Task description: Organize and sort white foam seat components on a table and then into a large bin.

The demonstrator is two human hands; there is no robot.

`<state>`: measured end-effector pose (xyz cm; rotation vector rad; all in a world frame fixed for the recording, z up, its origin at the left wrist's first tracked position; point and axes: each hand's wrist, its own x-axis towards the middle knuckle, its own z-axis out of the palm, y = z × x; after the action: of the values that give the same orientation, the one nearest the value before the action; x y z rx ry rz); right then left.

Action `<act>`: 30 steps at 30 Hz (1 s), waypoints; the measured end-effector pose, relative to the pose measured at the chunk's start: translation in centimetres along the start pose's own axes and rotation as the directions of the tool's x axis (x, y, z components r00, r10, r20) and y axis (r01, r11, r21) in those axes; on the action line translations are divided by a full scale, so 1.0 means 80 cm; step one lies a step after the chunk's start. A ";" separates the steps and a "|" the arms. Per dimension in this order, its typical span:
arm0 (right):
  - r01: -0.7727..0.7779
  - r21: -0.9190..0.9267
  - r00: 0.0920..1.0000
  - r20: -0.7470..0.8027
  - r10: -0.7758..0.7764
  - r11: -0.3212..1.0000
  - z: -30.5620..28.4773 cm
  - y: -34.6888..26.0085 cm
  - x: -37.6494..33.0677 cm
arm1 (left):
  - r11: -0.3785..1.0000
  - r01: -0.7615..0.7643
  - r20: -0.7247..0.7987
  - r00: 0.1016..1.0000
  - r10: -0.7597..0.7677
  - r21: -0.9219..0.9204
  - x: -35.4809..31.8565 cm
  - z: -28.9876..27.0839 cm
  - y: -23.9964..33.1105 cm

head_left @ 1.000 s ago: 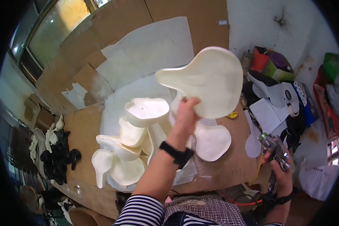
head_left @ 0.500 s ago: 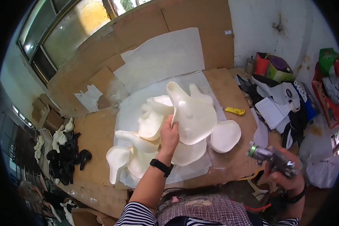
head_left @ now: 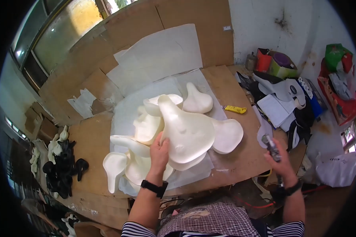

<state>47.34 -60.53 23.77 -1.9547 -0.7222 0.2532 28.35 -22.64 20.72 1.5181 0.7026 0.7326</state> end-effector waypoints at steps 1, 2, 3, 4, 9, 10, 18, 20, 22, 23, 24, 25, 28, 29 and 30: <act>0.002 -0.003 1.000 0.007 -0.002 1.000 0.015 0.043 0.017 | 0.999 0.017 0.006 1.000 -0.017 -0.028 0.000 -0.002 0.000; 0.060 -0.061 0.998 -0.028 -0.062 0.996 0.029 0.089 0.024 | 0.999 0.028 0.010 1.000 -0.028 -0.028 -0.002 0.001 -0.001; 0.119 -0.110 0.991 -0.051 -0.125 0.987 0.041 0.118 0.031 | 0.999 0.042 0.032 0.999 -0.042 0.005 -0.007 0.000 -0.002; 0.111 -0.103 0.993 -0.037 -0.116 0.988 0.051 0.122 0.036 | 0.998 0.057 0.052 0.997 -0.059 0.038 -0.013 -0.005 -0.004; 0.014 -0.390 0.998 0.067 0.014 0.921 0.089 0.166 0.054 | 0.982 0.175 -0.026 0.984 -0.173 0.073 -0.044 -0.018 -0.031; 0.043 -0.497 0.987 0.158 0.042 0.866 0.093 0.177 0.059 | 0.920 0.010 -0.044 0.999 0.007 0.391 -0.049 -0.022 -0.048; -0.252 0.118 0.966 0.085 0.243 0.960 0.139 0.325 0.208 | 0.977 0.166 -0.062 0.985 -0.159 0.137 -0.065 0.014 -0.091; -0.349 0.251 0.926 0.241 0.291 0.903 0.165 0.290 0.229 | 0.946 0.325 -0.080 0.943 -0.323 0.012 -0.068 0.001 -0.098; -0.465 0.343 0.865 0.369 0.338 0.816 0.165 0.253 0.240 | 0.881 0.456 -0.034 0.886 -0.463 -0.127 -0.061 -0.005 -0.095; -0.559 0.260 0.784 0.476 0.399 0.788 0.158 0.243 0.243 | 0.856 0.484 0.034 0.873 -0.486 -0.184 -0.059 -0.002 -0.084; -0.638 0.163 0.686 0.564 0.459 0.753 0.150 0.233 0.245 | 0.825 0.513 0.108 0.858 -0.502 -0.239 -0.057 0.000 -0.079; -0.555 0.188 0.744 0.547 0.383 0.810 0.146 0.204 0.238 | 0.836 0.518 0.098 0.855 -0.509 -0.182 -0.059 0.000 -0.085; -0.203 0.392 0.894 0.449 0.006 0.897 0.132 0.174 0.217 | 0.903 0.390 0.107 0.905 -0.412 0.180 -0.049 0.026 -0.089; -0.205 0.382 0.897 0.442 0.016 0.901 0.125 0.145 0.205 | 0.885 0.382 0.088 0.905 -0.417 0.268 -0.045 0.045 -0.058; -0.101 0.305 0.904 0.426 -0.041 0.947 0.119 0.096 0.189 | 0.886 0.385 0.085 0.904 -0.418 0.260 -0.046 0.057 -0.042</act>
<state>57.91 -47.13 14.43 -1.6091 -0.8698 0.7923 29.62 -28.08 16.93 1.5507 0.9888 0.2285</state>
